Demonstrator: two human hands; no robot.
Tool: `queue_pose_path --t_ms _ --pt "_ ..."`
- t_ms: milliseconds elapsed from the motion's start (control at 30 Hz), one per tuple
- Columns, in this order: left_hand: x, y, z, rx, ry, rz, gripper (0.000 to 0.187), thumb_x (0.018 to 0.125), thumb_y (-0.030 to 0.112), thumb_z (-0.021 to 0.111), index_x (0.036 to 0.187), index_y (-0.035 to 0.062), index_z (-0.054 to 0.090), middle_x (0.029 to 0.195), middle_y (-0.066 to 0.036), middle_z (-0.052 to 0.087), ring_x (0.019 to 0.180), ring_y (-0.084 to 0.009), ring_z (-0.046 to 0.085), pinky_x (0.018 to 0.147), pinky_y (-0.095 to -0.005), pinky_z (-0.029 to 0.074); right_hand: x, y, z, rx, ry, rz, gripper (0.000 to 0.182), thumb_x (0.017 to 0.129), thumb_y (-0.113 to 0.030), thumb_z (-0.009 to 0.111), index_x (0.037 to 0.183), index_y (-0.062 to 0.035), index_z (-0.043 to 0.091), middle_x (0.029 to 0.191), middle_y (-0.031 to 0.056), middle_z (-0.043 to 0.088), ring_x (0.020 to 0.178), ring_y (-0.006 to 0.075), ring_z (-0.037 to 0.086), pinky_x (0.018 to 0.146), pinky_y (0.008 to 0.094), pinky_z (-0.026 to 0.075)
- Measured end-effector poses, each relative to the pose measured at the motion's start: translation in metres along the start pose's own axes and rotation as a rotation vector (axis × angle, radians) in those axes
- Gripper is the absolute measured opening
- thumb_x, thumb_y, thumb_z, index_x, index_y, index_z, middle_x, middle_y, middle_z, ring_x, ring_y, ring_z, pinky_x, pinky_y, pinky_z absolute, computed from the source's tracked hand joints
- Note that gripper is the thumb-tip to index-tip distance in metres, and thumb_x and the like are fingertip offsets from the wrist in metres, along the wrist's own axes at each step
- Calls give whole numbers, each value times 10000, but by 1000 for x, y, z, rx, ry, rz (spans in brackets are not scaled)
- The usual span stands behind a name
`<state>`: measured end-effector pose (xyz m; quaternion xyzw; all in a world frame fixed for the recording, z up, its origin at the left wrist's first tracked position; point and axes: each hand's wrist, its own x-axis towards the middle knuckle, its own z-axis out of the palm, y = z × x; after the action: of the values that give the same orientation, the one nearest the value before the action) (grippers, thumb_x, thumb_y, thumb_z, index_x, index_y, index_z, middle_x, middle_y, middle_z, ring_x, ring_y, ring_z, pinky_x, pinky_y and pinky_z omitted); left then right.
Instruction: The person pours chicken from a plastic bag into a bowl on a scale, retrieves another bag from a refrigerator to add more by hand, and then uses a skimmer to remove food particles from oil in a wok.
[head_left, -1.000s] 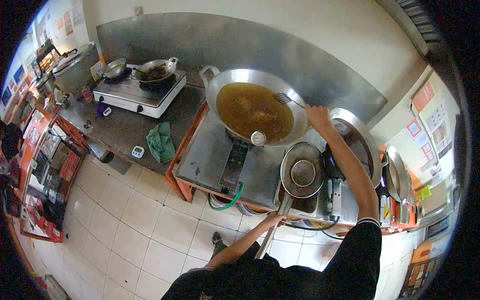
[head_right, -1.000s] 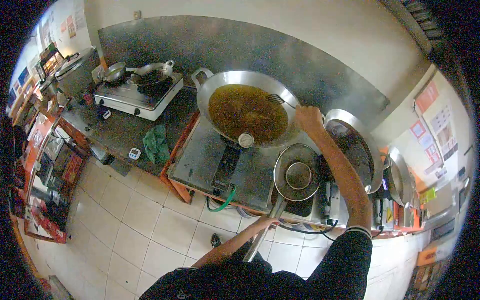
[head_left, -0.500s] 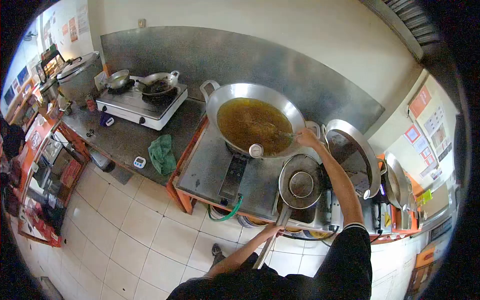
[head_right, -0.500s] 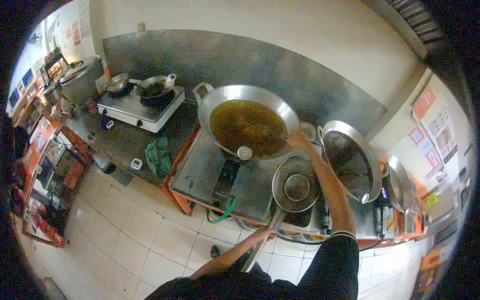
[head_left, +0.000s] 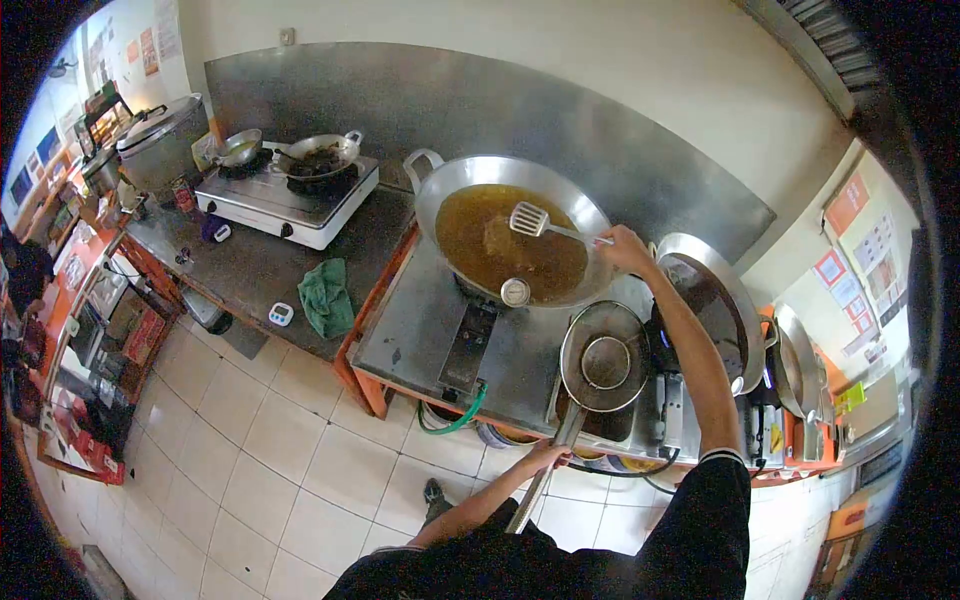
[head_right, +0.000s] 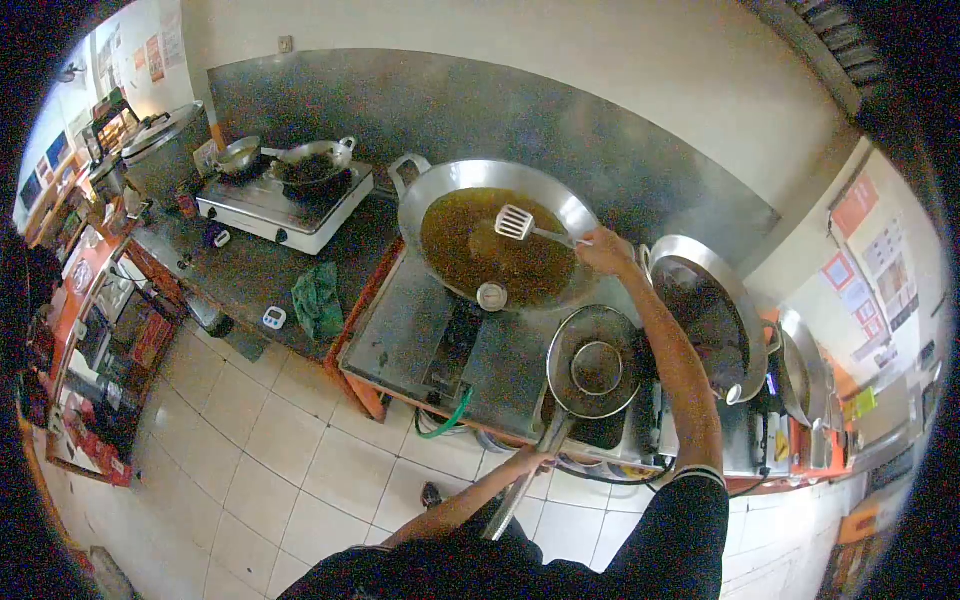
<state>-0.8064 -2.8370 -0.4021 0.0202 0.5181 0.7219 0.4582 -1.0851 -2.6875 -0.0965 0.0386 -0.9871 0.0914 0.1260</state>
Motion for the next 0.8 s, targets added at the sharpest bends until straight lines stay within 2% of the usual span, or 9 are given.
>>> queue_pose_path --t_ms 67,267,333,367,433,500,567,667,800 --pt "3 -6 0 -24 -6 3 213 775 214 573 820 8 604 704 -63 621 540 -108 553 454 -238 435 11 6 13 -109 199 -30 234 728 -289 576 802 -84 661 743 121 638 689 259 617 630 379 481" --pt "8 -12 -2 -43 -40 47 201 760 195 606 813 3 582 619 -59 579 516 -131 564 409 -241 412 45 11 72 -290 56 -42 269 724 -280 569 850 -51 632 763 138 634 698 272 617 624 388 493" --pt "8 -12 -2 -58 -46 25 201 770 189 602 824 -4 582 637 -62 585 531 -132 574 413 -233 425 59 17 97 -315 -4 -65 282 723 -276 567 866 -40 623 770 143 633 701 276 617 622 391 496" --pt "7 -11 -4 -49 -68 0 228 782 190 597 902 -2 570 713 -64 594 554 -131 562 423 -234 417 66 22 109 -325 -35 -85 289 722 -275 566 875 -35 618 774 146 633 703 278 617 621 393 498" --pt "7 -7 -6 -11 -88 -35 306 798 217 593 1017 8 546 817 -69 610 589 -128 560 435 -230 415 86 43 140 -356 -80 -194 304 721 -272 564 891 -24 609 780 152 632 706 283 616 619 396 502" --pt "6 -5 -6 -20 -72 -12 335 796 239 599 1042 19 543 833 -72 613 595 -123 561 436 -227 414 102 54 163 -422 -77 -428 280 720 -278 573 835 -28 622 742 144 631 667 263 614 596 386 498" --pt "6 -5 -6 24 -85 -35 391 790 274 604 1089 34 530 861 -77 615 584 -118 555 436 -225 416 95 52 155 -137 -215 -200 258 719 -282 589 778 -33 629 668 119 608 599 224 589 553 357 477" --pt "22 -24 -9 35 -93 -20 402 792 270 598 1107 33 523 868 -86 614 562 -123 553 431 -225 419 67 -1 107 265 -338 163 248 718 -287 613 693 -42 639 556 82 575 496 166 551 489 313 445" --pt "17 -19 -8 19 -81 10 397 786 262 602 1099 30 524 869 -99 615 575 -133 574 442 -226 427 57 -25 84 461 -324 158 221 731 -272 617 694 -55 636 481 40 513 418 110 473 443 269 390"
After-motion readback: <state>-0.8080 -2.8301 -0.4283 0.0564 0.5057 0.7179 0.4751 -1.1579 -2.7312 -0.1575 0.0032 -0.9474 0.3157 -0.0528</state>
